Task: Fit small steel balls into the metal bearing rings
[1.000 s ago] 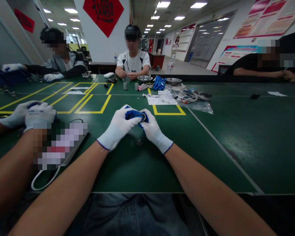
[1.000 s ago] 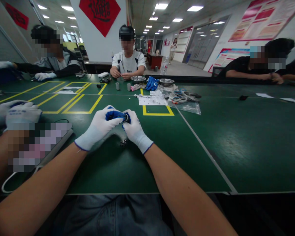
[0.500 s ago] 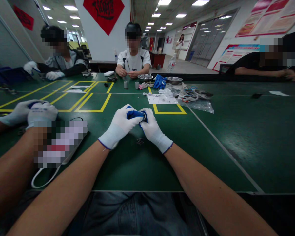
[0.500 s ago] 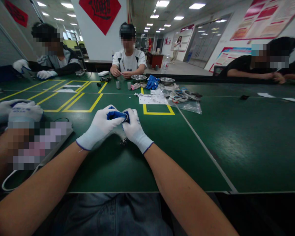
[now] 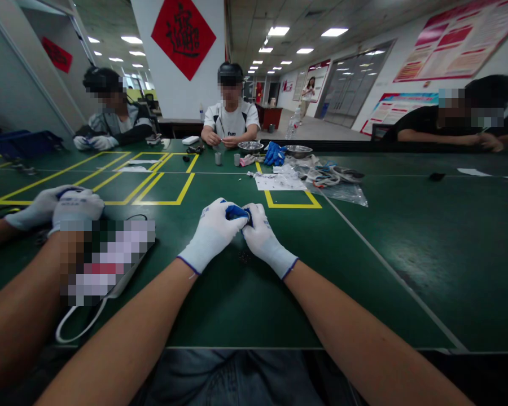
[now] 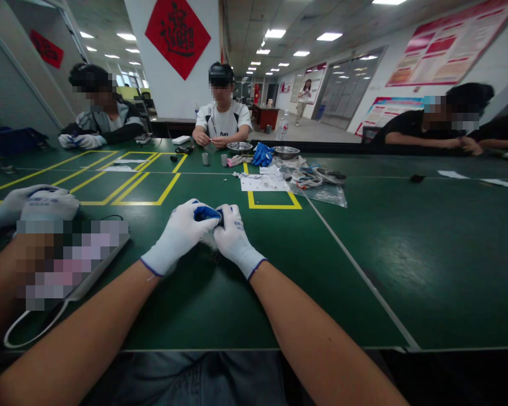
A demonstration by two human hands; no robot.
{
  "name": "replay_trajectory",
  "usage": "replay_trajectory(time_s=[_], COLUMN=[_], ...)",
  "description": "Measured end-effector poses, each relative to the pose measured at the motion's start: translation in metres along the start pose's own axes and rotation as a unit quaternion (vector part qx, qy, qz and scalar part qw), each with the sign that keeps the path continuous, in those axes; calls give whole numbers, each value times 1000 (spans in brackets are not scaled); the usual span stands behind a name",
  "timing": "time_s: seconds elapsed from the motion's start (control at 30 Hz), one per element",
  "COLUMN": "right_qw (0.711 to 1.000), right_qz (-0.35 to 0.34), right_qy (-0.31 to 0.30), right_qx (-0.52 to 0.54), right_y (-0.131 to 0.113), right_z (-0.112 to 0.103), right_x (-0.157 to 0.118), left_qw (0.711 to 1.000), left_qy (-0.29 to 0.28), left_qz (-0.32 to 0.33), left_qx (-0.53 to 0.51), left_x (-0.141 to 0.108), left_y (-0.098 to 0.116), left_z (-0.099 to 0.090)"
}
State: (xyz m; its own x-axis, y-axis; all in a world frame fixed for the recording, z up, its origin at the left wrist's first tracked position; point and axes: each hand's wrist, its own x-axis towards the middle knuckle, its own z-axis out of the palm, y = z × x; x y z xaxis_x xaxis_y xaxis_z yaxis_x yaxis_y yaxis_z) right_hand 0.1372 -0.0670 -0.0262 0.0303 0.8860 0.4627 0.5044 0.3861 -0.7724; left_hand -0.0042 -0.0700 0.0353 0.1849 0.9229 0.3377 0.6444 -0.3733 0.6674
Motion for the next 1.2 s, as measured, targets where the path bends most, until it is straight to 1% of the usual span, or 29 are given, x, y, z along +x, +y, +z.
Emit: replay_trajectory(time_s=[0.07,0.13,0.23,0.3,0.33,0.37,0.4,0.43,0.5,0.53,0.57,0.6,0.67,0.73,0.83,1.0,1.1,1.2], right_qw=[1000,1000,997,993,991,990,989,988,986,985,984,984,987,990,994,996,996,996], right_qz=[-11,-11,32,59,64,67,69,72,83,88,92,94,91,83,68,54,54,54], right_qy=[6,18,63,98,112,121,127,132,139,141,141,138,123,103,79,69,67,69], right_qx=[-3,-15,-42,-42,-31,-15,2,18,41,49,53,55,53,46,20,-31,-30,-24], right_y=[-1,-2,-3,-3,-3,-2,-1,0,1,2,2,2,3,3,2,-2,-3,-2], right_z=[0,0,-2,-5,-7,-9,-11,-12,-12,-11,-9,-8,-4,-2,-2,-6,-7,-7], right_x=[0,0,2,6,8,10,12,13,14,14,14,13,11,10,8,8,8,9], left_qw=[1000,999,995,996,998,1000,999,995,974,961,950,943,937,936,935,930,936,941], left_qy=[21,23,27,36,30,11,-23,-69,-170,-210,-236,-251,-265,-275,-294,-328,-312,-292], left_qz=[-12,-20,-24,-21,-13,2,25,56,116,140,156,167,177,174,151,121,107,112], left_qx=[-10,-43,-89,-75,-52,-24,7,37,91,113,131,143,147,137,130,116,125,126], left_x=[1,3,5,5,4,2,0,-3,-9,-12,-14,-16,-18,-17,-13,-10,-11,-11], left_y=[-2,-4,-6,-4,-3,-2,-1,1,3,3,3,3,2,0,-3,-3,-1,-1], left_z=[1,2,0,-3,-4,-5,-5,-5,-3,-1,1,2,2,0,-5,-8,-5,0])
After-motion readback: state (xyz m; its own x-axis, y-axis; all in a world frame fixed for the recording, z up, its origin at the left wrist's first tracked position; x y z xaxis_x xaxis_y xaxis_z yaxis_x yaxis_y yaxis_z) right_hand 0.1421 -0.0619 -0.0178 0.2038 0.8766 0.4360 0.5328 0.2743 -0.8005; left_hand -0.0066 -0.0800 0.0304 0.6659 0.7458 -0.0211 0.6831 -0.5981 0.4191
